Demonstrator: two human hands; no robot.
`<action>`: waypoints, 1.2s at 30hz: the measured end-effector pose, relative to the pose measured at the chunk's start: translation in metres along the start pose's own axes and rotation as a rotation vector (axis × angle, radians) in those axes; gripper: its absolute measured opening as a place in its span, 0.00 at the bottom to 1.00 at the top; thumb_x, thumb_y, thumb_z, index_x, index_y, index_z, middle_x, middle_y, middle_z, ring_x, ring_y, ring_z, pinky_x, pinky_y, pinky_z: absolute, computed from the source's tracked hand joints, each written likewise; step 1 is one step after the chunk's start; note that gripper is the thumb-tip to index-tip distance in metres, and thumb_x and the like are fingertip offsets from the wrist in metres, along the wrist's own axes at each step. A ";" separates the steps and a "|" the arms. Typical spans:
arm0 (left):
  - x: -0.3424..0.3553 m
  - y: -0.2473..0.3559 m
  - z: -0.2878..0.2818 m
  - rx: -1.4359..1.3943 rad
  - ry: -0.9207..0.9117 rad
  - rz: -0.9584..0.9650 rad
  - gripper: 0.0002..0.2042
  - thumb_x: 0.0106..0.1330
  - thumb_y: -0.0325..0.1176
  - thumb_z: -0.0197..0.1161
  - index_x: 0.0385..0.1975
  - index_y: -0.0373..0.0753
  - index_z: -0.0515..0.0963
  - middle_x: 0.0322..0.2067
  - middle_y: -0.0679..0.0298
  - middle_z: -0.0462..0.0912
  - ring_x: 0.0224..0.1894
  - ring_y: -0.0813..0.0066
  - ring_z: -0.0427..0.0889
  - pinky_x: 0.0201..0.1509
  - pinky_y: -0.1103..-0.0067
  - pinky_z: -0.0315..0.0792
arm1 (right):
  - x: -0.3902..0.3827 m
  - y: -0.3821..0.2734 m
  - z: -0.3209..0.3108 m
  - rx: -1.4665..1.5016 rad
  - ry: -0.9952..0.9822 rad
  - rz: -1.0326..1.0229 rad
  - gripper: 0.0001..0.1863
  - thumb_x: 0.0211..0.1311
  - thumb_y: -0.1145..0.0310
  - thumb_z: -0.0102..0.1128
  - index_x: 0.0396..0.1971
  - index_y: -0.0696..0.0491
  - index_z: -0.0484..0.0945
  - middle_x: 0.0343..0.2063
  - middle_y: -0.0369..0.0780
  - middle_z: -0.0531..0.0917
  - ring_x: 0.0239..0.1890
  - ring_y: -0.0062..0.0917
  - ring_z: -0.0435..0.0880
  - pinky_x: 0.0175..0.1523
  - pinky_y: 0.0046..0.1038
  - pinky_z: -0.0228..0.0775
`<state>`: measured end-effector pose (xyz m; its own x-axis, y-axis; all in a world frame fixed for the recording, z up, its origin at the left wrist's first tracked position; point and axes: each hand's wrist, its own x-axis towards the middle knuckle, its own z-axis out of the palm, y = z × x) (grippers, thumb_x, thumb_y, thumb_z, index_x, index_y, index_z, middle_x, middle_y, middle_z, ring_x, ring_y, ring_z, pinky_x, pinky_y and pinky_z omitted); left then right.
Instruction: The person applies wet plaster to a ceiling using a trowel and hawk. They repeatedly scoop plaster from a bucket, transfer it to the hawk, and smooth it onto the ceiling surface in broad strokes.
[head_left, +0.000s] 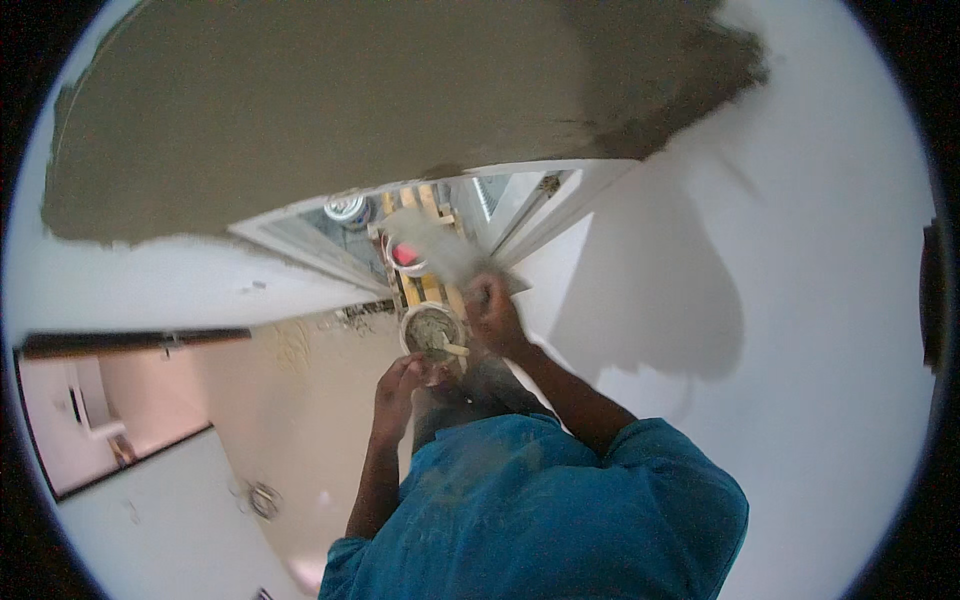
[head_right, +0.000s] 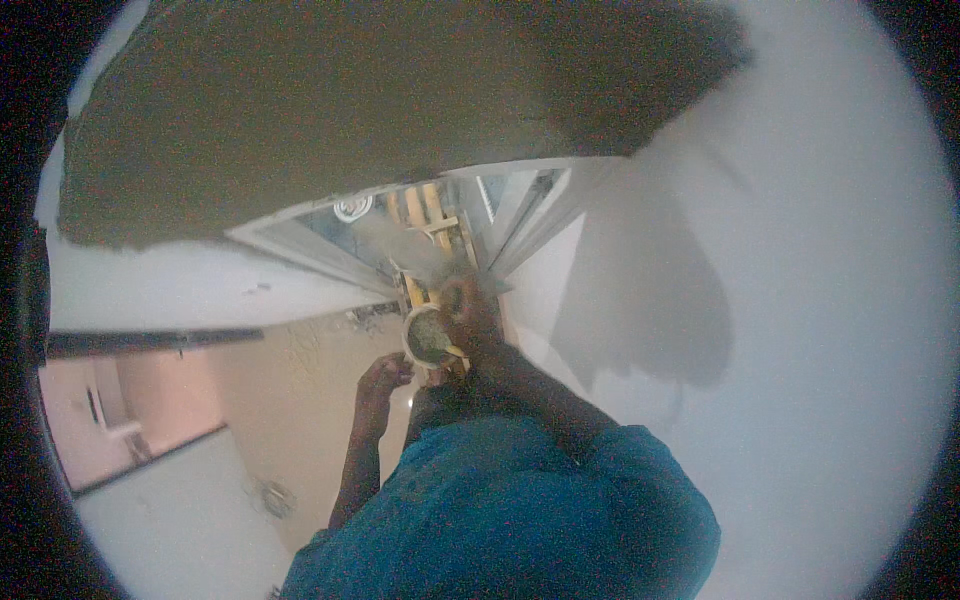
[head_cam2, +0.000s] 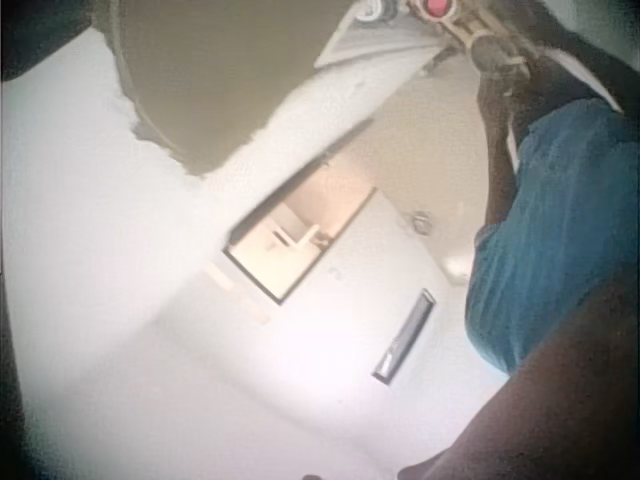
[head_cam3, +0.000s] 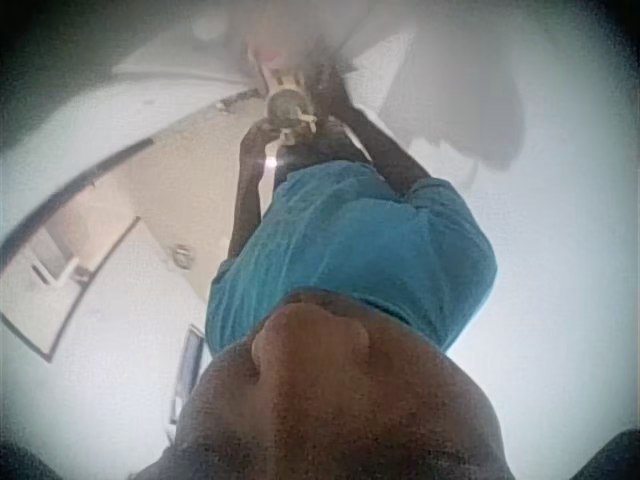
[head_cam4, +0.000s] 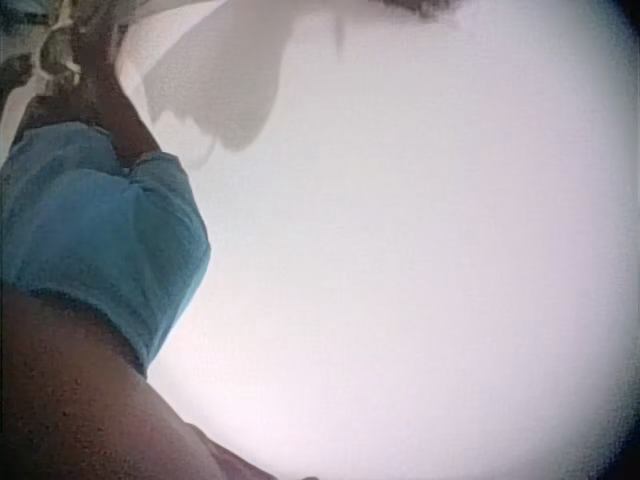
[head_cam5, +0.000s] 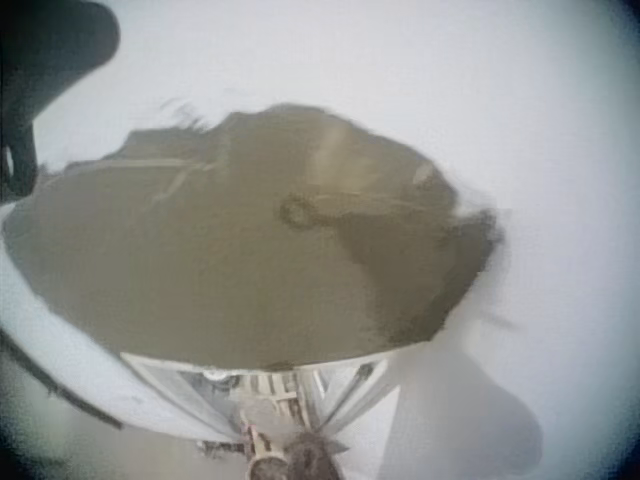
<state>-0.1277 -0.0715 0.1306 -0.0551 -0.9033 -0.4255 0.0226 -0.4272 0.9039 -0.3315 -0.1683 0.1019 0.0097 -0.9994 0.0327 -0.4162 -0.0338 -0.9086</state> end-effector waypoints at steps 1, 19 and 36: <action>0.002 0.001 0.010 -0.183 0.039 -0.061 0.19 0.68 0.43 0.53 0.48 0.33 0.73 0.40 0.57 0.80 0.42 0.67 0.79 0.49 0.71 0.72 | -0.014 -0.004 0.021 0.002 -0.159 -0.006 0.17 0.63 0.59 0.53 0.41 0.57 0.66 0.34 0.45 0.72 0.39 0.35 0.73 0.49 0.36 0.65; 0.080 -0.420 -0.077 -0.325 1.241 -0.426 0.13 0.65 0.42 0.59 0.35 0.37 0.69 0.23 0.66 0.73 0.24 0.75 0.73 0.28 0.79 0.69 | -0.049 0.423 0.209 -1.011 -1.050 0.231 0.26 0.58 0.54 0.58 0.48 0.56 0.66 0.43 0.50 0.75 0.48 0.45 0.75 0.51 0.43 0.68; 0.306 -0.646 -0.117 0.413 0.282 -0.542 0.24 0.47 0.47 0.72 0.35 0.31 0.80 0.27 0.53 0.82 0.27 0.64 0.82 0.36 0.69 0.75 | -0.010 0.480 0.230 -1.313 -1.072 -0.082 0.22 0.59 0.61 0.54 0.55 0.43 0.68 0.37 0.44 0.79 0.37 0.36 0.82 0.36 0.40 0.76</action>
<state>-0.0423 -0.0765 -0.5884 0.3081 -0.5692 -0.7623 -0.3155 -0.8170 0.4826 -0.3227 -0.1751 -0.4304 0.4044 -0.5678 -0.7169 -0.7955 -0.6052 0.0306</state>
